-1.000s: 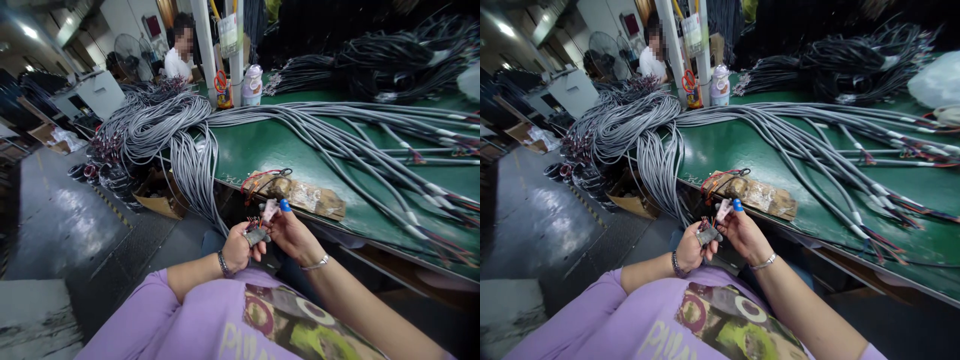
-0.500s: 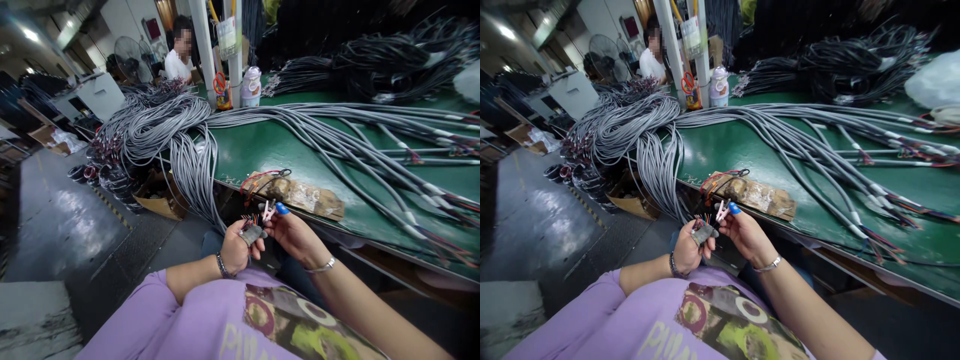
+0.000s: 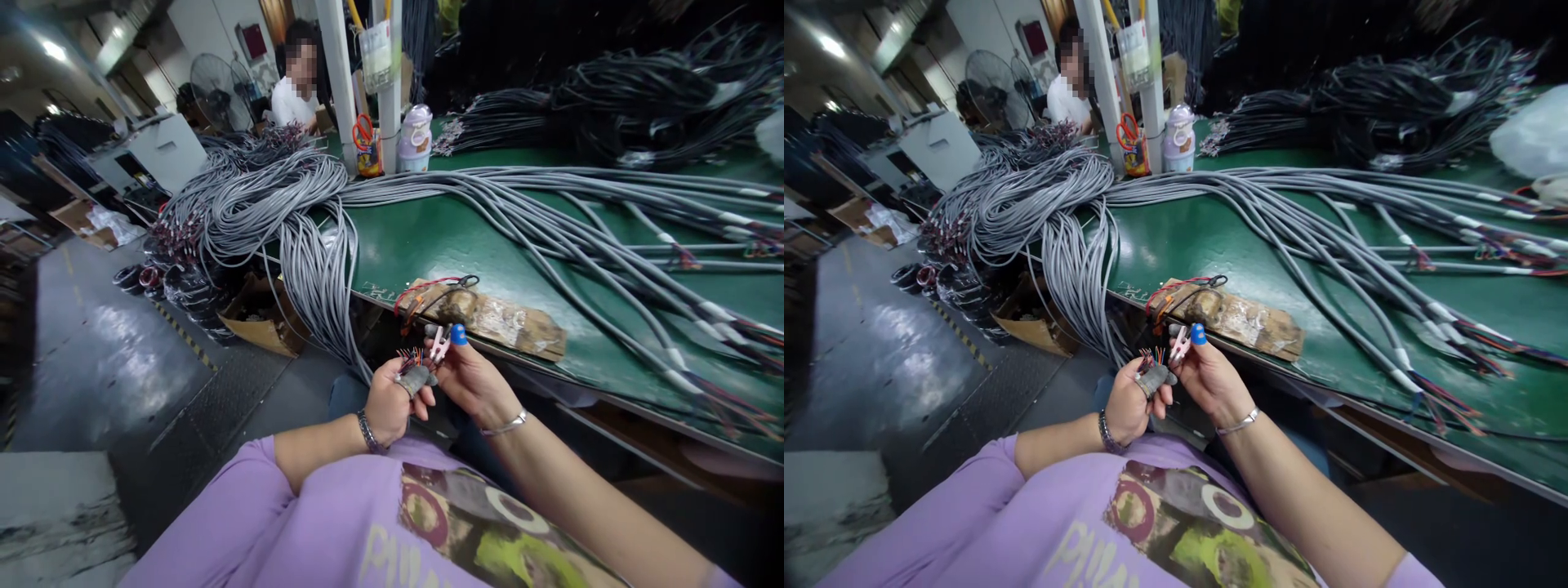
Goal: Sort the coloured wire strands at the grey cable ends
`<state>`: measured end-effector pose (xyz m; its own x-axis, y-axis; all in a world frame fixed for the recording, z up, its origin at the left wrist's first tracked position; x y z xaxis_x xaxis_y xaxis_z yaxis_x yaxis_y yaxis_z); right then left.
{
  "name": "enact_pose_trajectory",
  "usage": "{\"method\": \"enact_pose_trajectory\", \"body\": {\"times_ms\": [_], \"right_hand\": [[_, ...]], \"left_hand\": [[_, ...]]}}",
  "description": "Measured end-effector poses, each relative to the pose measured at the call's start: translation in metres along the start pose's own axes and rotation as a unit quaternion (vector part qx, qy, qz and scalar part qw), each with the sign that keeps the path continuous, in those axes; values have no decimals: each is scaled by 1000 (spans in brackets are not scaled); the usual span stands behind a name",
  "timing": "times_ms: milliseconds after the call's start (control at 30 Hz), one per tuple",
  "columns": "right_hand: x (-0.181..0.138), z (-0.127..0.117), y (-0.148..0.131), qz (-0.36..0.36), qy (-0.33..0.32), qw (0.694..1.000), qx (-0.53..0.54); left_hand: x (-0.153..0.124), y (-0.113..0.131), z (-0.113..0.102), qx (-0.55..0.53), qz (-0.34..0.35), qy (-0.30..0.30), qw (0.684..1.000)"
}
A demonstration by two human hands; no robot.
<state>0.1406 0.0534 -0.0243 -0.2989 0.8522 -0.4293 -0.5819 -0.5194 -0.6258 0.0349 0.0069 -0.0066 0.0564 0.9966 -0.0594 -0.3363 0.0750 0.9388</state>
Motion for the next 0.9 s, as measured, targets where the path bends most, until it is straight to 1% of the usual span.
{"method": "enact_pose_trajectory", "body": {"times_ms": [67,200,367,467,600,767,900], "right_hand": [[-1,1,1,6,-1,1000,14],[-6,4,4,26,-28,998,41],[-10,4,4,60,-58,996,42],[-13,2,-2,42,-51,998,14],[-16,1,-7,12,-33,999,-42],[-14,0,-2,11,-45,999,-20],[-7,0,3,36,-49,998,-9]], "left_hand": [[0,-1,0,6,-3,2,1000],[-2,0,-1,11,-7,2,1000],[-7,4,-7,-3,2,-7,1000],[-8,5,-9,-15,4,-19,1000],[-7,6,-6,-36,0,-46,998],[-4,9,2,-50,-14,-70,996],[-2,6,6,-48,-22,-77,996]]}}
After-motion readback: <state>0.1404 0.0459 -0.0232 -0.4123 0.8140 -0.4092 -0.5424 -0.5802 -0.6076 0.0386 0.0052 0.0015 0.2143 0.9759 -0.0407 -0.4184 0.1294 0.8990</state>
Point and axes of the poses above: each hand's wrist, its own x-axis towards the middle knuckle, its own z-axis out of the palm, y = z × x, the point moved 6 cm from there along x, towards the middle knuckle, and after that the axes turned 13 degrees about z, right-handed, at the moved point
